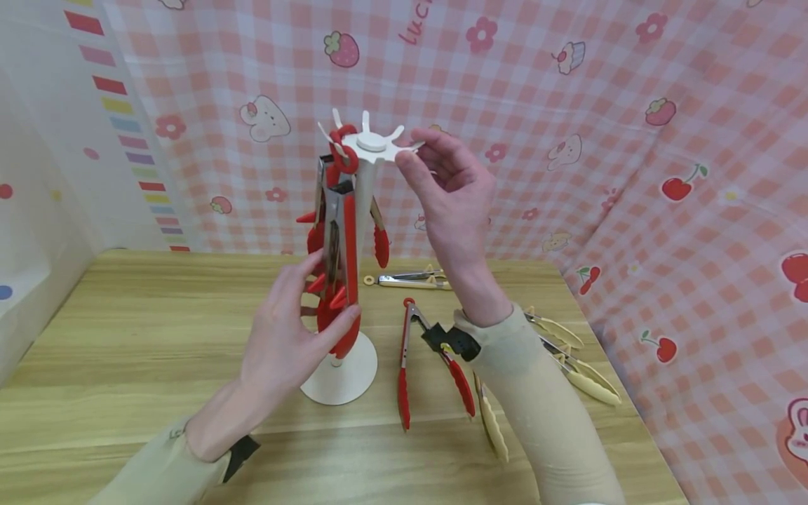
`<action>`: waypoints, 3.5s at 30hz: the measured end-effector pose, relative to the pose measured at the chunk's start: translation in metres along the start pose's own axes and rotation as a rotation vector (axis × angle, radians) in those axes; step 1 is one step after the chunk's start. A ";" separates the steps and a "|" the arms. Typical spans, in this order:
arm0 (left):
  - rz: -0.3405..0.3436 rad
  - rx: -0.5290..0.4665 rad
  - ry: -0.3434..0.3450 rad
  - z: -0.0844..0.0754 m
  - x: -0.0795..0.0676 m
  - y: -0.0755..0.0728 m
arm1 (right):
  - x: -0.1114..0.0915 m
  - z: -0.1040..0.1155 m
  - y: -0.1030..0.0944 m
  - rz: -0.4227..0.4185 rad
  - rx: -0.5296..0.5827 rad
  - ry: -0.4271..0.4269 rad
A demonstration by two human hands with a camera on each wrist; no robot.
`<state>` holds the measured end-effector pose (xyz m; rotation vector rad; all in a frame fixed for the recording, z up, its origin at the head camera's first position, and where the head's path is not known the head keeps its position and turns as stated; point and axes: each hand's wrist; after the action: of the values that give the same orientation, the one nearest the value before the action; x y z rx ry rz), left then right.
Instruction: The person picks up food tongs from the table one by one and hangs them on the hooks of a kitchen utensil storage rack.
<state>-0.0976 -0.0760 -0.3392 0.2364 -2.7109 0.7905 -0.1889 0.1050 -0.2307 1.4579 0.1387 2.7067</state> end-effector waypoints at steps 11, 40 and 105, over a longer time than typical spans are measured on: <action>-0.040 0.052 0.051 0.004 0.001 0.004 | 0.000 0.001 -0.001 0.005 -0.006 -0.001; -0.070 0.109 0.137 0.008 0.003 0.006 | -0.001 0.000 -0.001 0.009 -0.008 -0.003; -0.174 -0.081 0.296 0.015 0.009 -0.040 | -0.007 0.003 -0.020 0.049 -0.055 -0.072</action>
<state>-0.0999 -0.1180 -0.3279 0.3051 -2.4003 0.6105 -0.1821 0.1240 -0.2374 1.5602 0.0243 2.6689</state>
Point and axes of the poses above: each hand's wrist, its own x-axis towards the middle knuckle, its own y-axis out of the palm, z = x × y, and after that the axes turned 12 degrees about -y, right-handed
